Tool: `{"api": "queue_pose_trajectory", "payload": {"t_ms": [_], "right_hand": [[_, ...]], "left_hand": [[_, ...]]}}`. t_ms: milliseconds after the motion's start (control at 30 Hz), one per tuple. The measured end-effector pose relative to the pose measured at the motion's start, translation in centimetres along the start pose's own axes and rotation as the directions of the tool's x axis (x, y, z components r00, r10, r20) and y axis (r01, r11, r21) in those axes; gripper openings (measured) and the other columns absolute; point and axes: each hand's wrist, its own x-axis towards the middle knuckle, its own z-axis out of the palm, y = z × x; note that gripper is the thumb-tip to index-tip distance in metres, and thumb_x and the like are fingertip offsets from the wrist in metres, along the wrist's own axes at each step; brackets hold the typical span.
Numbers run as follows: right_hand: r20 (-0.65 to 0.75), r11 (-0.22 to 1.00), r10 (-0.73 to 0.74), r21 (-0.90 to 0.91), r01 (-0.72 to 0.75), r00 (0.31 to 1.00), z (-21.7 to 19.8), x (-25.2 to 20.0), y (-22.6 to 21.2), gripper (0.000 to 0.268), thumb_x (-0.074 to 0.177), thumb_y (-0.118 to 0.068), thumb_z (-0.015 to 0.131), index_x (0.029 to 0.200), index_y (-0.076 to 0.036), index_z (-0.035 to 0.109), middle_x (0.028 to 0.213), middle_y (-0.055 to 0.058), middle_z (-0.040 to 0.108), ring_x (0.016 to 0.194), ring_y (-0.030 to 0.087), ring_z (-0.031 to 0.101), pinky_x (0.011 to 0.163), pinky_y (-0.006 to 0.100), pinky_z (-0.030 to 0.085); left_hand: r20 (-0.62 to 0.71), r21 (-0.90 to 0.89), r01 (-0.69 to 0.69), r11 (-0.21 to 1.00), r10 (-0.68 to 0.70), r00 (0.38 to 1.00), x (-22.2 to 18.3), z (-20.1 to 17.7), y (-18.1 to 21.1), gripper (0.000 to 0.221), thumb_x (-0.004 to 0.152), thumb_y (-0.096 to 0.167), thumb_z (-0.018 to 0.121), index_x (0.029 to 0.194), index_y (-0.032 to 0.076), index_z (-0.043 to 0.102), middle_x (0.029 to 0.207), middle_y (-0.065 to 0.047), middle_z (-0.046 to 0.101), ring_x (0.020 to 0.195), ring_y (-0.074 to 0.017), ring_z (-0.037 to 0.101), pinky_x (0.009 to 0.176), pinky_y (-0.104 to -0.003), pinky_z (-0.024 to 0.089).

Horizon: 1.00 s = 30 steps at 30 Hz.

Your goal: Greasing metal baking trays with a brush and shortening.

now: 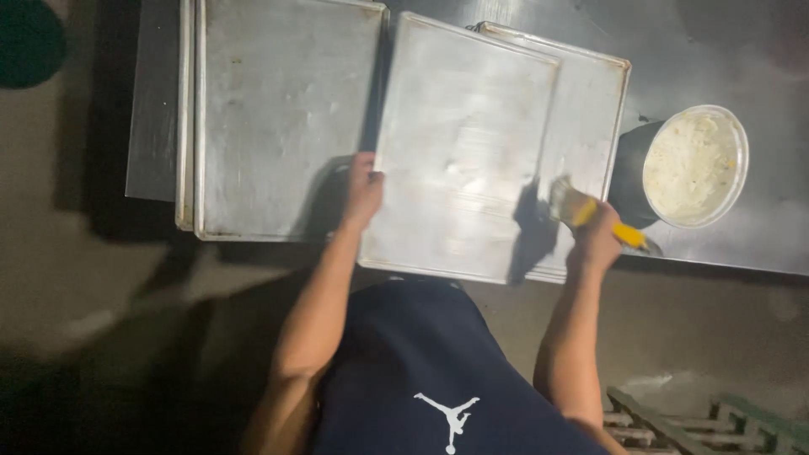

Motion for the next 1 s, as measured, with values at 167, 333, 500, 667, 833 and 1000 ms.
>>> {"api": "queue_pose_trajectory", "payload": {"t_ms": [167, 333, 500, 667, 833, 1000], "right_hand": [[-0.194, 0.869, 0.264, 0.473, -0.145, 0.945, -7.6, -3.9, 2.2, 0.021, 0.098, -0.019, 0.061, 0.109, 0.000, 0.062, 0.096, 0.010, 0.072, 0.069, 0.016, 0.061, 0.056, 0.028, 0.045], [-0.047, 0.756, 0.248, 0.633, -0.163, 0.968, -7.9, -7.5, 5.1, 0.020, 0.098, -0.020, 0.062, 0.106, -0.002, 0.061, 0.094, 0.009, 0.070, 0.061, 0.015, 0.057, 0.053, 0.027, 0.045], [-0.142, 0.732, 0.356, 0.657, -0.181, 0.924, -3.2, -10.7, 2.8, 0.028, 0.096, -0.019, 0.062, 0.113, 0.003, 0.060, 0.104, 0.013, 0.070, 0.084, 0.022, 0.069, 0.065, 0.030, 0.053], [-0.150, 0.787, 0.320, 0.592, -0.174, 0.935, -1.9, -11.1, 1.5, 0.031, 0.094, -0.020, 0.065, 0.116, 0.001, 0.061, 0.110, 0.013, 0.070, 0.097, 0.025, 0.071, 0.072, 0.035, 0.054], [-0.211, 0.762, 0.346, 0.632, -0.142, 0.914, -2.0, -11.9, 0.0, 0.029, 0.093, -0.017, 0.064, 0.113, 0.003, 0.059, 0.107, 0.014, 0.069, 0.093, 0.026, 0.072, 0.075, 0.038, 0.061], [-0.180, 0.830, 0.208, 0.552, -0.076, 0.961, -6.1, -11.6, 3.0, 0.027, 0.102, -0.021, 0.062, 0.112, 0.004, 0.064, 0.096, 0.012, 0.070, 0.059, 0.014, 0.050, 0.053, 0.026, 0.041]], "left_hand": [[0.081, -0.331, 0.287, 0.899, -0.275, 0.958, 2.8, -15.6, 5.4, 0.046, 0.091, -0.005, 0.063, 0.135, 0.004, 0.059, 0.119, -0.014, 0.069, 0.105, -0.0186, 0.066, 0.092, -0.029, 0.052], [0.017, -0.179, 0.376, 0.909, -0.379, 0.925, 4.7, -26.0, 6.7, 0.051, 0.094, -0.003, 0.062, 0.143, 0.006, 0.056, 0.124, -0.016, 0.069, 0.108, -0.0187, 0.066, 0.095, -0.030, 0.052], [-0.030, -0.254, 0.262, 0.931, -0.278, 0.960, 6.9, -30.8, 1.3, 0.048, 0.098, -0.003, 0.060, 0.146, 0.001, 0.052, 0.128, -0.015, 0.069, 0.113, -0.0178, 0.067, 0.099, -0.029, 0.052], [-0.081, -0.157, 0.166, 0.974, -0.181, 0.980, 8.6, -31.8, 0.0, 0.045, 0.100, -0.004, 0.057, 0.145, 0.000, 0.054, 0.123, -0.013, 0.071, 0.108, -0.0150, 0.066, 0.095, -0.026, 0.050], [-0.139, 0.340, -0.022, 0.940, 0.073, 0.988, 10.1, -31.9, -0.7, 0.036, 0.100, -0.003, 0.061, 0.136, 0.002, 0.064, 0.116, -0.013, 0.069, 0.105, -0.0225, 0.067, 0.092, -0.031, 0.052], [-0.063, 0.768, -0.311, 0.560, 0.549, 0.833, 9.3, -28.5, 6.1, 0.035, 0.089, -0.005, 0.070, 0.122, 0.008, 0.070, 0.113, -0.014, 0.066, 0.106, -0.0351, 0.064, 0.092, -0.041, 0.052]]}}
